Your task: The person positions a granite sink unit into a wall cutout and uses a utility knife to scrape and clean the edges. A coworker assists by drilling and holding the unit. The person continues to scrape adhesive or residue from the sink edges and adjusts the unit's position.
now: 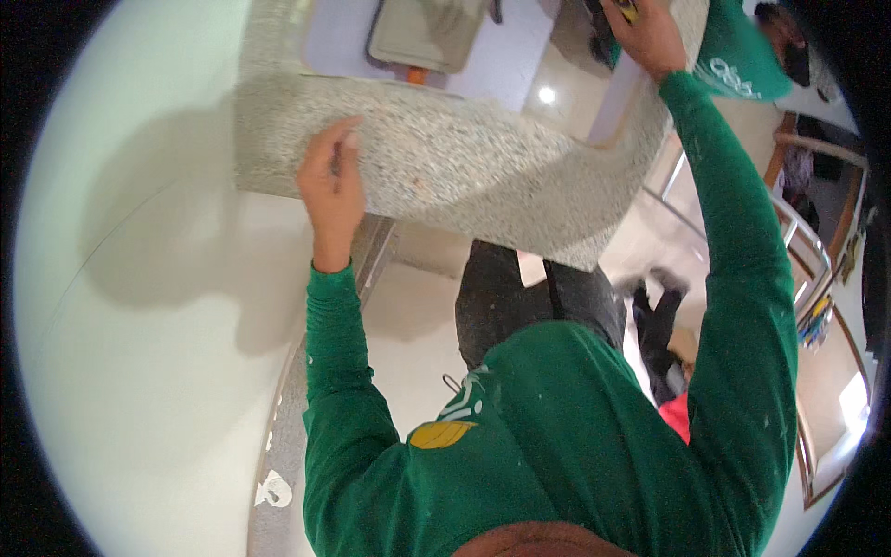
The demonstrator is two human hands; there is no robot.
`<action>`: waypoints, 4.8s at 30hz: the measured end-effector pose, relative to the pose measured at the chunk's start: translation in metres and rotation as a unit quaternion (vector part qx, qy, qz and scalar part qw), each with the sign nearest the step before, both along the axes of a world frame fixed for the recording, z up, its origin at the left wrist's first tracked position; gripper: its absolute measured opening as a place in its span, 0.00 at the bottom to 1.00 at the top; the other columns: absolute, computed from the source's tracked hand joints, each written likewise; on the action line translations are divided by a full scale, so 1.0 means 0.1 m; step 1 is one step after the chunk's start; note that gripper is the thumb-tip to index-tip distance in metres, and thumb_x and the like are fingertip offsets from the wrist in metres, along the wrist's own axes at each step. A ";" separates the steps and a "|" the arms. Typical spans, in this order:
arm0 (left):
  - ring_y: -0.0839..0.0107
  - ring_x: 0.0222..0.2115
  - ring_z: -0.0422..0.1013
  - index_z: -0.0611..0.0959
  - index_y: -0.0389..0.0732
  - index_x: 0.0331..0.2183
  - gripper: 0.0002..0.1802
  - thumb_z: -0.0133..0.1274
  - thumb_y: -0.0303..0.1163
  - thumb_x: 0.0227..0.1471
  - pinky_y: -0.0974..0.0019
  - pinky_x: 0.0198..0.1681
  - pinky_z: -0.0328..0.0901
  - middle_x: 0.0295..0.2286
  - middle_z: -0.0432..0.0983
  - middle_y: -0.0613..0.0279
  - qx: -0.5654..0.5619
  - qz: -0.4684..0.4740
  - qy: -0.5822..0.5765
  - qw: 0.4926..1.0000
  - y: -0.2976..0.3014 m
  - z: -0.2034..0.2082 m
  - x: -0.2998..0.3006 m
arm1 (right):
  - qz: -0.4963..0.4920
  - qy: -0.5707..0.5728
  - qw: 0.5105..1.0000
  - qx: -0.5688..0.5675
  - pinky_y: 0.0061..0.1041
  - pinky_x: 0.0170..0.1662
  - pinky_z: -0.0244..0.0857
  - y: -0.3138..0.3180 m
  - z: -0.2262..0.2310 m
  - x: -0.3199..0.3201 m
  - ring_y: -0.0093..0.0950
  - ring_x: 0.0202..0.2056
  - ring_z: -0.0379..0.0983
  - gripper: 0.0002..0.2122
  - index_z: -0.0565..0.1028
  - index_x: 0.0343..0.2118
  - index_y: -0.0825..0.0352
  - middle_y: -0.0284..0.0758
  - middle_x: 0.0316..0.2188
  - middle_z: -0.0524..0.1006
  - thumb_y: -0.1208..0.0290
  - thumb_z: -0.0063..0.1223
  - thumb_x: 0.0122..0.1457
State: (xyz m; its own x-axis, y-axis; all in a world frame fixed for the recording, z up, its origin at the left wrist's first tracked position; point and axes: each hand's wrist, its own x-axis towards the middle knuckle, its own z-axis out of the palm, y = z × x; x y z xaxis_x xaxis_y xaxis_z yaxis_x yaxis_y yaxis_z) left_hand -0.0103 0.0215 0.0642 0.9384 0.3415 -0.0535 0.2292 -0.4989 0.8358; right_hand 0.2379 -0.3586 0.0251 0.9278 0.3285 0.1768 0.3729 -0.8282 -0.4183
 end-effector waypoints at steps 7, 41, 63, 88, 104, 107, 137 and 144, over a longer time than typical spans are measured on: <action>0.50 0.38 0.74 0.85 0.41 0.45 0.15 0.56 0.21 0.55 0.48 0.44 0.66 0.36 0.76 0.54 0.215 -0.201 -0.091 0.951 -0.17 -0.09 0.54 | 0.005 0.031 0.999 -0.029 0.49 0.50 0.74 -0.09 -0.16 0.15 0.55 0.46 0.80 0.23 0.72 0.63 0.54 0.48 0.46 0.83 0.58 0.58 0.66; 0.50 0.37 0.77 0.87 0.40 0.35 0.05 0.59 0.30 0.59 0.49 0.39 0.71 0.35 0.79 0.54 0.360 0.022 -0.159 0.919 0.65 -0.55 1.89 | -0.004 0.049 0.999 0.006 0.47 0.47 0.77 -0.04 -0.07 0.14 0.51 0.45 0.81 0.24 0.72 0.64 0.51 0.46 0.47 0.83 0.62 0.60 0.64; 0.51 0.31 0.79 0.89 0.39 0.38 0.09 0.62 0.34 0.59 0.54 0.35 0.74 0.32 0.81 0.55 0.356 -0.006 -0.200 0.913 0.80 -0.55 2.01 | 0.016 0.028 0.999 0.038 0.46 0.48 0.77 -0.05 0.03 0.13 0.51 0.46 0.81 0.22 0.73 0.61 0.55 0.46 0.49 0.83 0.63 0.60 0.64; 0.46 0.40 0.78 0.85 0.40 0.44 0.17 0.57 0.43 0.62 0.46 0.43 0.73 0.41 0.80 0.51 0.466 0.010 -0.160 0.870 0.70 -0.49 2.16 | 0.056 -0.022 0.993 0.106 0.48 0.48 0.76 -0.15 0.00 0.23 0.52 0.44 0.81 0.21 0.75 0.59 0.54 0.47 0.43 0.84 0.60 0.60 0.63; 0.49 0.44 0.79 0.87 0.37 0.41 0.17 0.56 0.42 0.64 0.51 0.50 0.73 0.42 0.85 0.54 0.526 0.027 -0.168 0.833 0.70 -0.59 2.26 | 0.065 -0.015 0.989 0.132 0.42 0.48 0.76 -0.15 0.09 0.20 0.51 0.46 0.81 0.20 0.76 0.59 0.57 0.47 0.45 0.84 0.64 0.61 0.64; 0.45 0.46 0.77 0.88 0.38 0.43 0.20 0.55 0.45 0.64 0.47 0.51 0.72 0.44 0.84 0.49 0.495 0.035 -0.194 0.846 0.80 -0.65 2.31 | 0.065 -0.025 0.987 0.145 0.42 0.47 0.76 -0.16 0.07 0.19 0.51 0.46 0.82 0.20 0.76 0.59 0.57 0.47 0.45 0.84 0.64 0.61 0.64; 0.45 0.51 0.74 0.86 0.34 0.46 0.16 0.56 0.33 0.61 0.50 0.58 0.67 0.46 0.82 0.43 0.368 -0.103 -0.168 0.909 1.09 -0.25 2.18 | 0.061 -0.016 0.982 0.181 0.44 0.47 0.77 -0.16 0.13 0.25 0.52 0.44 0.82 0.21 0.76 0.59 0.55 0.48 0.42 0.84 0.62 0.62 0.63; 0.46 0.47 0.78 0.86 0.33 0.45 0.13 0.56 0.28 0.61 0.54 0.53 0.72 0.45 0.83 0.44 0.288 -0.103 -0.229 0.924 1.17 -0.37 2.10 | 0.053 0.025 0.989 0.133 0.41 0.48 0.77 -0.10 0.13 0.24 0.50 0.47 0.82 0.22 0.77 0.60 0.56 0.48 0.45 0.84 0.63 0.62 0.62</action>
